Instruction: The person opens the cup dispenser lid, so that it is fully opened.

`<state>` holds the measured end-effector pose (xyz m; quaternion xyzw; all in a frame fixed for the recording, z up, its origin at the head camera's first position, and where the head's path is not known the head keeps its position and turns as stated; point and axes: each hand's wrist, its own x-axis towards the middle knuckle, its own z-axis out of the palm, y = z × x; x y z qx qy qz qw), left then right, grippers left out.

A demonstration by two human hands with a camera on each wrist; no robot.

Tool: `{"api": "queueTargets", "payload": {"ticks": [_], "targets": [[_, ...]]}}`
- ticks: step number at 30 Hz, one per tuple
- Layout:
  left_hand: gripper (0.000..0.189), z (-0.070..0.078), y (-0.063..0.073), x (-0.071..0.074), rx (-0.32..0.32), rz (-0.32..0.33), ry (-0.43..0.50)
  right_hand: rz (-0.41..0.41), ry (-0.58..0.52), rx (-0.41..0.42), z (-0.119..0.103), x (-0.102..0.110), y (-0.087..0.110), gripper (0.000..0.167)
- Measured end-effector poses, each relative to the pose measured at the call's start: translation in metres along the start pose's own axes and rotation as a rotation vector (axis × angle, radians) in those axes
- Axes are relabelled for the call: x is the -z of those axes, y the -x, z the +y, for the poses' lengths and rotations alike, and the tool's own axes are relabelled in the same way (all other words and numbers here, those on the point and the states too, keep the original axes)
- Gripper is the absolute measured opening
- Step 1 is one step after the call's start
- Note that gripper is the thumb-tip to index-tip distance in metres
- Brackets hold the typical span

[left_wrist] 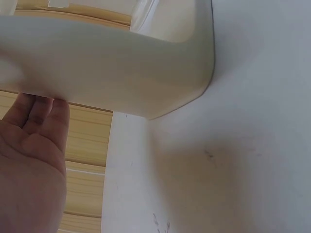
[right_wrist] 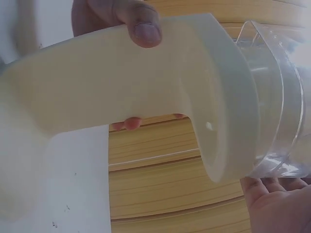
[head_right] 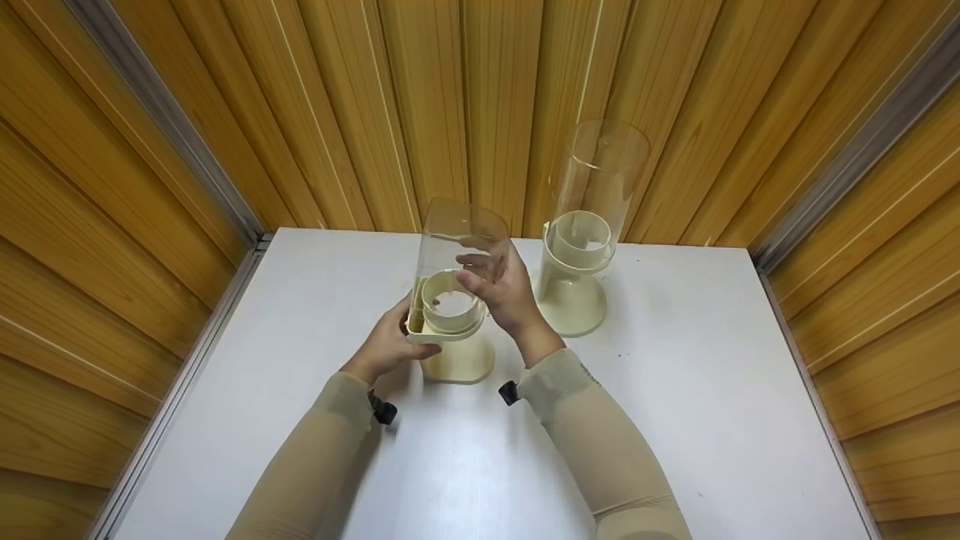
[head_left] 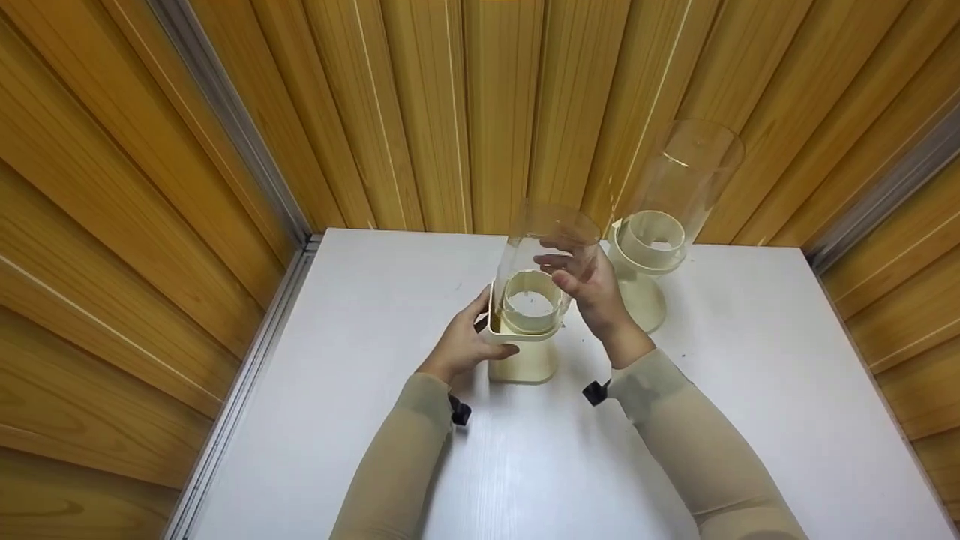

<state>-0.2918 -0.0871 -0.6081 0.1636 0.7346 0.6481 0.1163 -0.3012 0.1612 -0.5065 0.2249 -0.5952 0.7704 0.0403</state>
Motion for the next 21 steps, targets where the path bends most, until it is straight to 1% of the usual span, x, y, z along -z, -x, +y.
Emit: {"api": "queueTargets", "payload": {"ticks": [2,8,14,21], "targets": [[0.13,-0.001,0.0,-0.001,0.006,0.001,-0.002,0.014,0.002,0.005,-0.002,0.001,-0.001,0.088],[0.13,-0.001,0.0,-0.001,-0.002,0.014,0.0,-0.019,0.029,0.028,-0.005,-0.001,-0.003,0.085],[0.131,-0.002,0.0,-0.001,0.012,0.012,-0.002,-0.014,0.028,0.034,-0.008,-0.003,-0.003,0.083],[0.131,-0.003,0.0,0.0,-0.017,0.01,-0.022,-0.01,-0.011,0.054,-0.014,-0.006,-0.004,0.082]]}}
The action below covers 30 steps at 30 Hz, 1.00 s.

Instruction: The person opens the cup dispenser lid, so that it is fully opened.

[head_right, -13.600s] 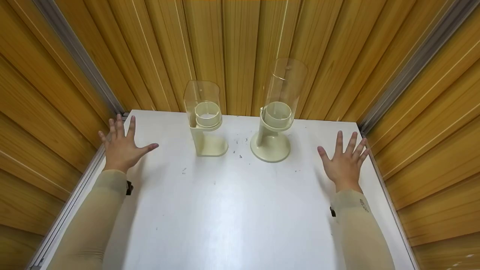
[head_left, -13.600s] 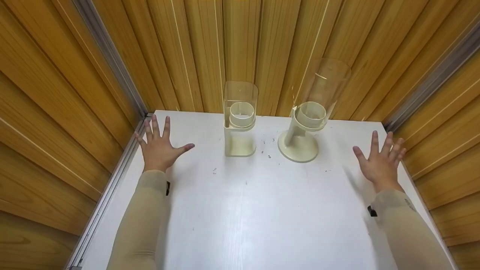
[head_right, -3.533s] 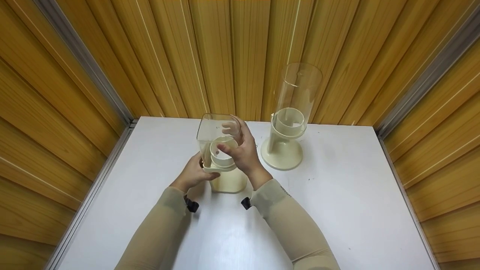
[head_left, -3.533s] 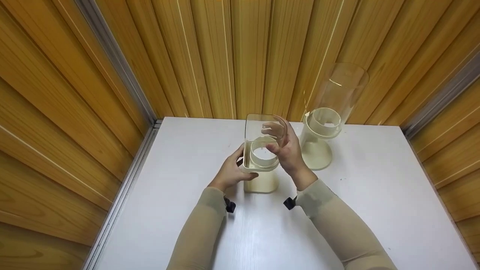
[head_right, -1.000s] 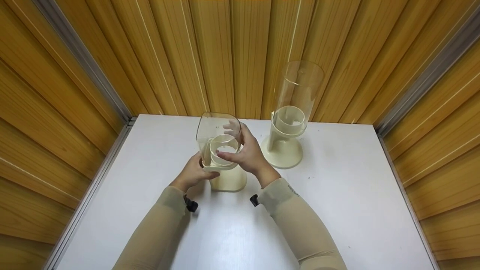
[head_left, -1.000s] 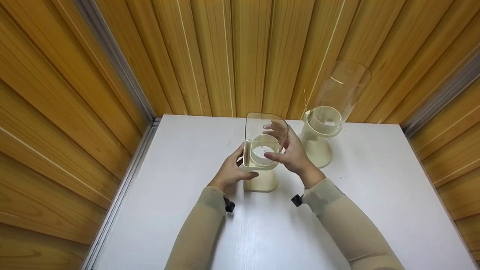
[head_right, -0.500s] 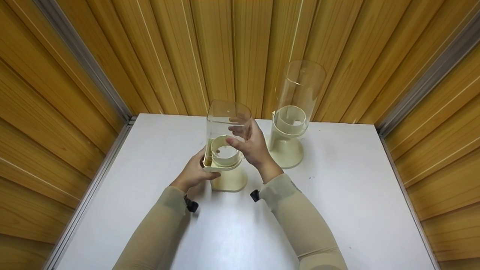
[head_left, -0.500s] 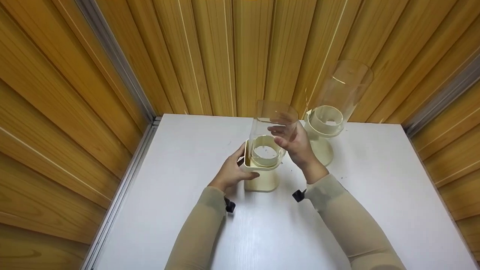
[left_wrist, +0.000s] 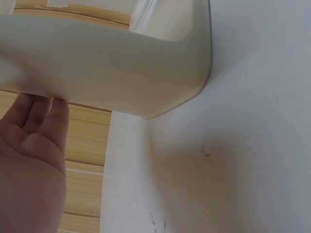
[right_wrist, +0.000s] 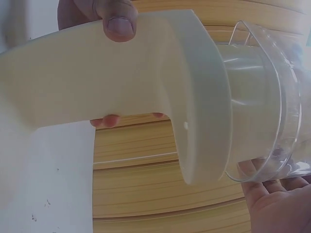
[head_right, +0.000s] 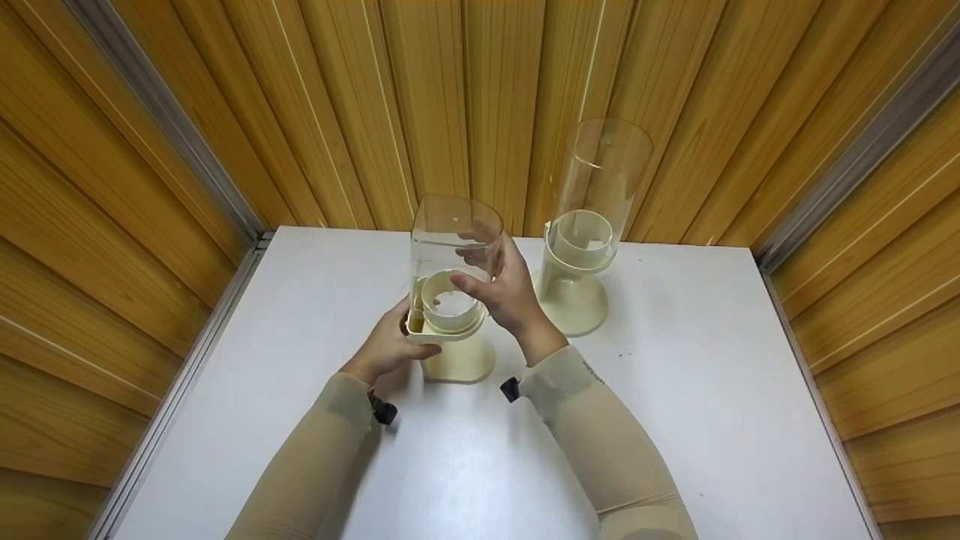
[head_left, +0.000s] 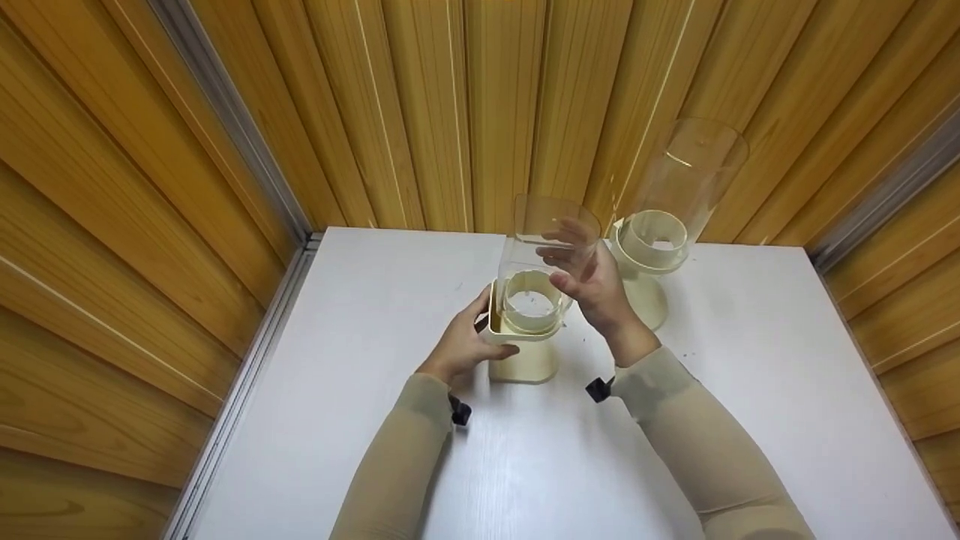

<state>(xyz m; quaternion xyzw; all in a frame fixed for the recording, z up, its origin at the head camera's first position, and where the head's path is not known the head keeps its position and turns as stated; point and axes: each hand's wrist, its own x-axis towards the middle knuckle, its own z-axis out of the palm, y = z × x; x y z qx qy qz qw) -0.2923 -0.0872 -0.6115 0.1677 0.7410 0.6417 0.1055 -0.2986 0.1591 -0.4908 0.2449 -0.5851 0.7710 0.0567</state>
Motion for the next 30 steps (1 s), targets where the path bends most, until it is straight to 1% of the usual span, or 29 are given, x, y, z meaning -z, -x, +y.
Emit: {"api": "queueTargets", "payload": {"ticks": [3,8,15,21,24,27,30], "targets": [[0.131,0.0,0.0,0.001,0.011,-0.004,-0.006,-0.005,-0.012,0.015,-0.003,0.0,-0.002,0.083],[0.13,0.002,0.003,0.001,0.057,-0.005,0.003,-0.011,-0.017,0.04,-0.012,-0.001,-0.007,0.086],[0.129,0.001,0.002,0.001,0.039,-0.011,0.01,-0.004,0.004,0.08,-0.028,0.0,-0.023,0.087],[0.127,0.001,0.001,0.0,0.029,-0.013,0.002,0.0,0.004,0.111,-0.036,0.002,-0.035,0.08],[0.127,0.001,0.0,0.0,0.023,-0.013,-0.008,0.005,0.012,0.108,-0.038,0.002,-0.042,0.078],[0.127,0.0,-0.002,0.0,0.016,-0.011,-0.019,0.028,0.033,0.085,-0.037,0.002,-0.05,0.079],[0.129,0.0,-0.002,0.001,0.032,-0.003,-0.017,0.059,0.059,0.062,-0.034,0.002,-0.058,0.08]]}}
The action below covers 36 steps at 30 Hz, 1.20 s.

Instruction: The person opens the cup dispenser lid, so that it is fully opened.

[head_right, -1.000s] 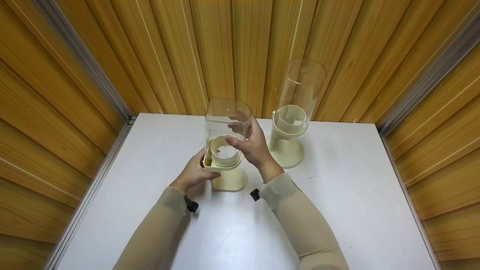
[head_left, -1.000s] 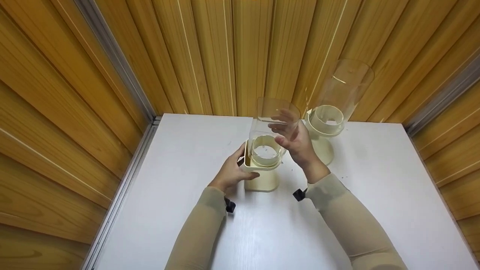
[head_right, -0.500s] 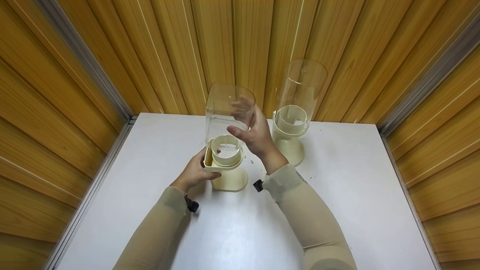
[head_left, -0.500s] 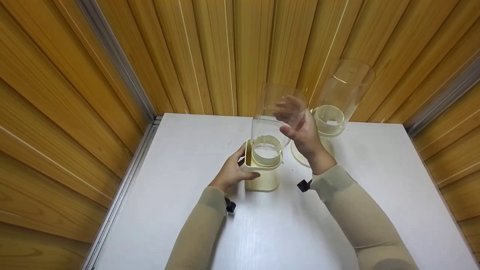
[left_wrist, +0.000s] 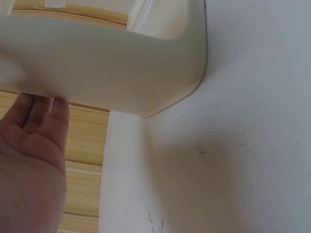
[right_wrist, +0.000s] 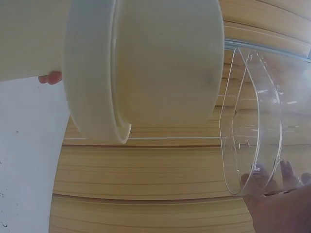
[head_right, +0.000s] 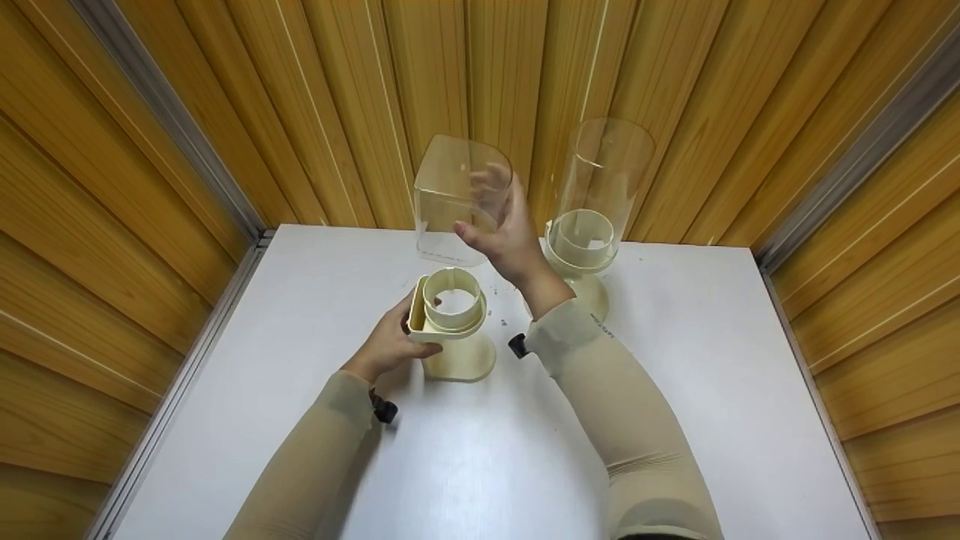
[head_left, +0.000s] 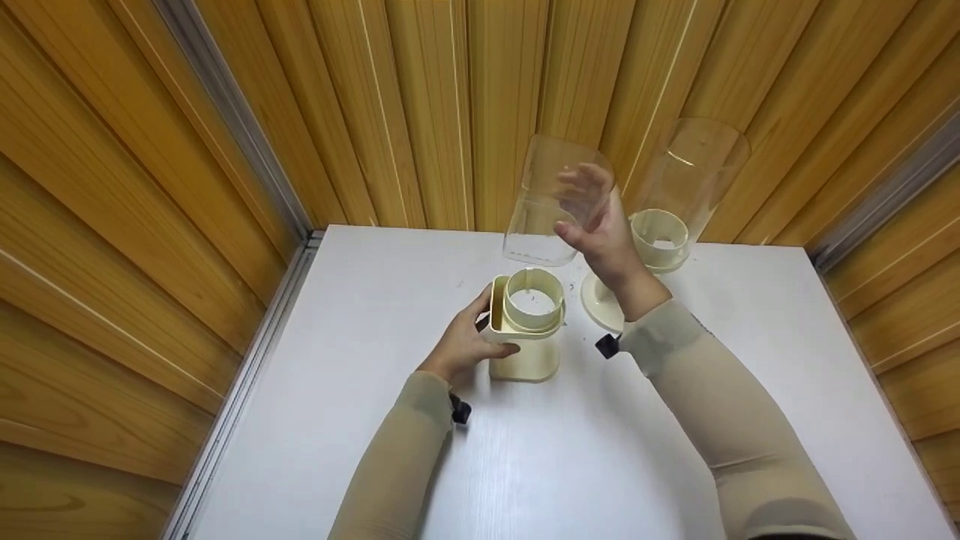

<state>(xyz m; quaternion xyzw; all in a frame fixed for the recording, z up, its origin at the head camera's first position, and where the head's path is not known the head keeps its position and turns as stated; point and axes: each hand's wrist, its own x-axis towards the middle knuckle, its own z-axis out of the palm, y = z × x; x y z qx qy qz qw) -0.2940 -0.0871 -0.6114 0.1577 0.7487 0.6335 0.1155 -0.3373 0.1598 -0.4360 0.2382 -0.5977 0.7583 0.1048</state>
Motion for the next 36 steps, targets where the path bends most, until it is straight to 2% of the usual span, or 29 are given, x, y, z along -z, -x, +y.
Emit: {"api": "queueTargets", "payload": {"ticks": [5,16,23,26,31,36], "targets": [[0.13,-0.001,0.002,0.0,0.024,0.004,0.01,0.04,0.012,-0.037,0.013,0.001,-0.009,0.084],[0.129,-0.001,0.001,0.002,-0.001,0.01,-0.019,0.095,0.041,-0.124,0.046,0.007,-0.016,0.085],[0.129,-0.001,0.0,0.001,-0.023,0.003,-0.012,0.128,0.049,-0.175,0.062,0.01,-0.016,0.077],[0.129,-0.001,-0.002,0.001,-0.032,0.0,-0.013,0.122,0.12,-0.216,0.069,0.013,-0.016,0.076],[0.128,-0.001,-0.003,0.001,-0.044,0.0,-0.009,0.098,0.275,-0.304,0.081,0.015,-0.014,0.089],[0.129,-0.004,0.001,0.0,-0.018,0.011,-0.017,0.107,0.33,-0.402,0.099,0.014,-0.007,0.1]]}}
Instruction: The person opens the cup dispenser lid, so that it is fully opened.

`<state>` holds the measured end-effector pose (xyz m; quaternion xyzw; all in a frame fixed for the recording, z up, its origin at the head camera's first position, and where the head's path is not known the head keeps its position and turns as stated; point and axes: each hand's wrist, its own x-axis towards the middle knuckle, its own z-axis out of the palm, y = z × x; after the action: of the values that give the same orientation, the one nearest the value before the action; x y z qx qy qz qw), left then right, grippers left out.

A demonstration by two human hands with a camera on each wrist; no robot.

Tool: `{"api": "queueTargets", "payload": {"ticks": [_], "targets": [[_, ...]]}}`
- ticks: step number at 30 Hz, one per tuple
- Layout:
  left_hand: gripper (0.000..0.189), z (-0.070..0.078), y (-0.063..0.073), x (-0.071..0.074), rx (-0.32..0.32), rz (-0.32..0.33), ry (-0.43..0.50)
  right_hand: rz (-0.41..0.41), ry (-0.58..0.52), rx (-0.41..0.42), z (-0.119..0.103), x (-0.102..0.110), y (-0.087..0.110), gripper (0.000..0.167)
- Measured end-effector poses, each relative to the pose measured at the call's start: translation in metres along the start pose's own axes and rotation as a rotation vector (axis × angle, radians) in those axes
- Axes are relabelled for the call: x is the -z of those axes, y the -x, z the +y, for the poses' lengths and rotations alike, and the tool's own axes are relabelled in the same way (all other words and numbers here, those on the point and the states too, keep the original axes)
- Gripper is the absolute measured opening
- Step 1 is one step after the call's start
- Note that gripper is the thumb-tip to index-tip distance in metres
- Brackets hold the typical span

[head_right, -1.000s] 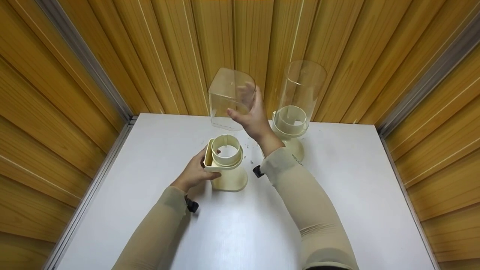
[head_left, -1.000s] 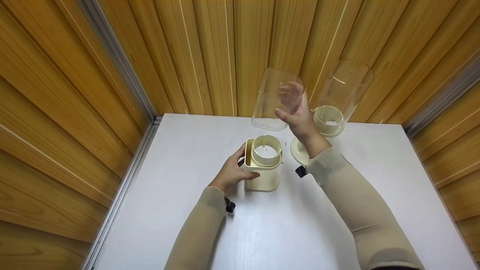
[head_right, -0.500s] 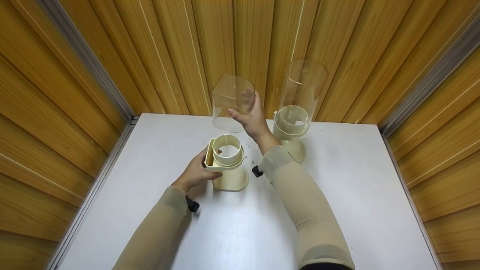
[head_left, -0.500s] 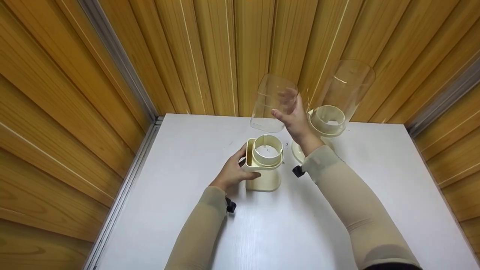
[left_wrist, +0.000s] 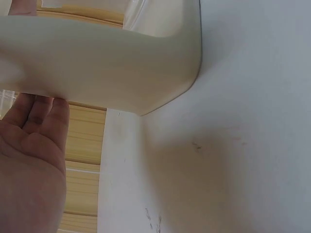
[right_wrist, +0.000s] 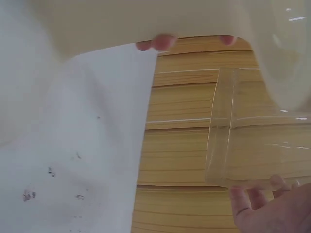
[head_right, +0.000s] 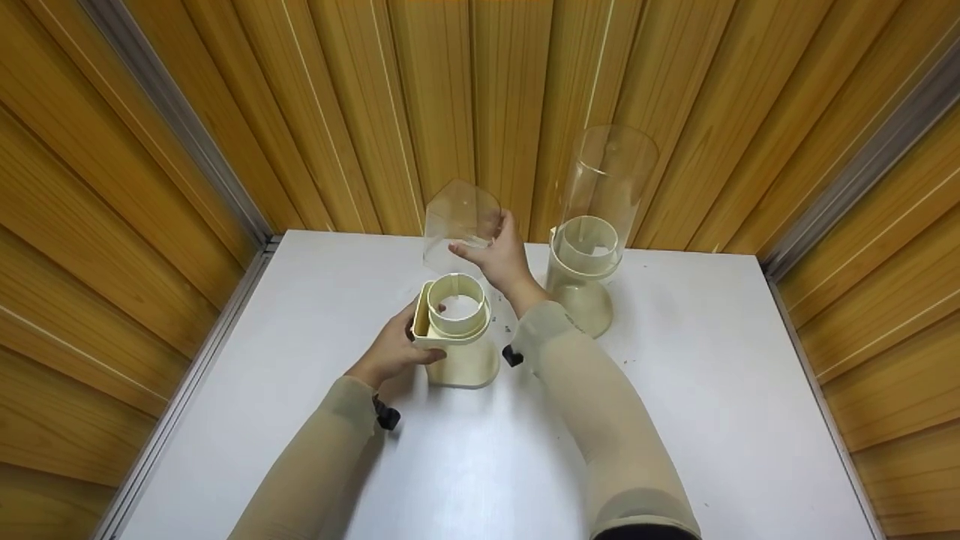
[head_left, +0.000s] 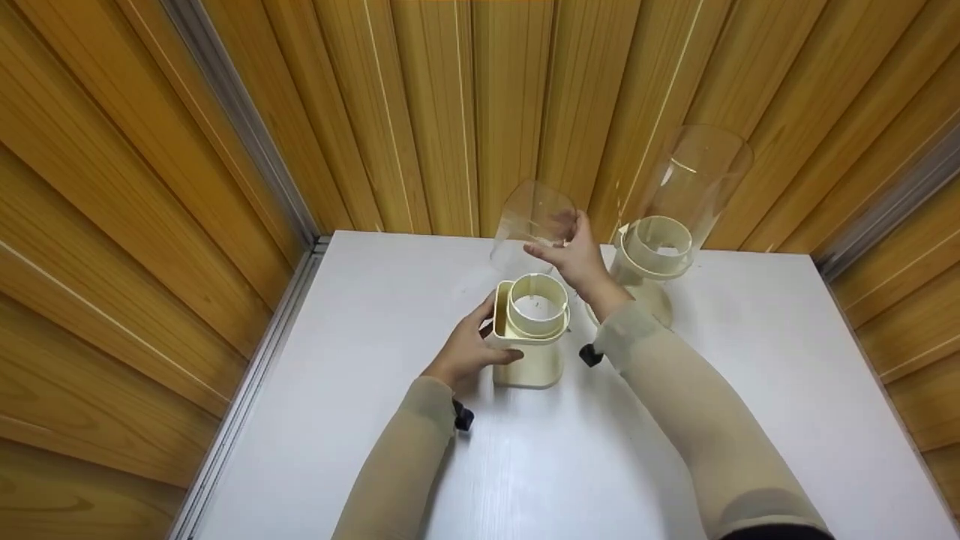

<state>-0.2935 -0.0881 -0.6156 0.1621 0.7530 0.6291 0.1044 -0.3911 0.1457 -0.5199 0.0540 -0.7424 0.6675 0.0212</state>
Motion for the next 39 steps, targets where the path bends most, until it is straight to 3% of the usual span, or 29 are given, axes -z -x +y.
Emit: {"api": "queueTargets", "payload": {"ticks": [10,18,26,34,39], "targets": [[0.128,0.0,0.0,0.001,-0.015,-0.006,0.008,0.032,0.219,-0.033,0.028,-0.007,0.001,0.1],[0.13,-0.002,-0.001,0.0,0.004,-0.003,0.01,0.098,0.285,-0.076,0.048,-0.01,0.004,0.098],[0.13,0.001,0.0,0.003,0.008,0.009,0.031,0.11,0.253,-0.085,0.061,-0.016,0.004,0.088],[0.13,0.0,0.001,0.002,0.02,0.002,0.055,0.111,0.116,-0.152,0.072,-0.02,0.001,0.043],[0.13,-0.002,0.002,0.001,0.008,-0.004,0.042,0.135,0.061,-0.184,0.079,-0.021,-0.002,0.041]]}}
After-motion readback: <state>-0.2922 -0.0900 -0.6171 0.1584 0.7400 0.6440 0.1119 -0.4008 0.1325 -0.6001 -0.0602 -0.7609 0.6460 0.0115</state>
